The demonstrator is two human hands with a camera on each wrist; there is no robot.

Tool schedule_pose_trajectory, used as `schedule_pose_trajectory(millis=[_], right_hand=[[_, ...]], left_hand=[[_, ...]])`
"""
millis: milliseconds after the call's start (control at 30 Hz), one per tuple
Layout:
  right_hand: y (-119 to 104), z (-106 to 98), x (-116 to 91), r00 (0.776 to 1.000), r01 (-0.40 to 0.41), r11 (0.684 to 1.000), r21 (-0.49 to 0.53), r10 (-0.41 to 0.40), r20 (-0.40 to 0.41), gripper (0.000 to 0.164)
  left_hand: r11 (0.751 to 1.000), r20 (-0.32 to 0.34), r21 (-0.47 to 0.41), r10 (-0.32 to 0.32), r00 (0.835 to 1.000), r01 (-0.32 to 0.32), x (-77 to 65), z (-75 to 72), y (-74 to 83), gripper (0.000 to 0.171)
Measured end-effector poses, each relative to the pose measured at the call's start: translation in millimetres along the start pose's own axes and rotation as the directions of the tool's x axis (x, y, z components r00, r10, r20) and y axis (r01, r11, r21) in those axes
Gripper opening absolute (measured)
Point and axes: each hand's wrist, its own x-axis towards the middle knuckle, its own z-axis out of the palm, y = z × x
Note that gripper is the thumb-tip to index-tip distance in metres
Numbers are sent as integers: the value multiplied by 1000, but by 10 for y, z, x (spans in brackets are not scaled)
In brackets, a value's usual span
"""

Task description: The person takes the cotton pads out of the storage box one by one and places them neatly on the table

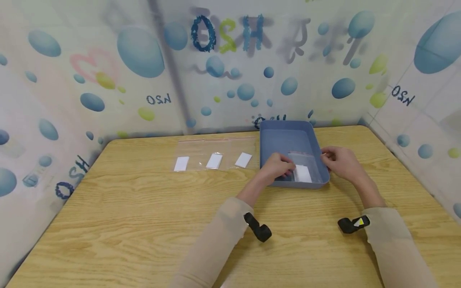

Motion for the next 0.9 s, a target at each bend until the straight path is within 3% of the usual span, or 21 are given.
schedule_pose_trajectory(millis=[233, 500, 900], right_hand=[[1, 3, -2, 1000, -3, 1000, 7, 3, 0, 30], [7, -1, 2, 1000, -5, 1000, 6, 5, 1, 30], [14, 4, -6, 1000, 3, 1000, 13, -3, -8, 31]], left_hand=[[1000, -50, 6, -11, 999, 11, 12, 42, 5, 10], [990, -124, 141, 31, 992, -14, -11, 90, -8, 8], [978, -215, 207, 43, 976, 2, -33, 123, 0, 11]])
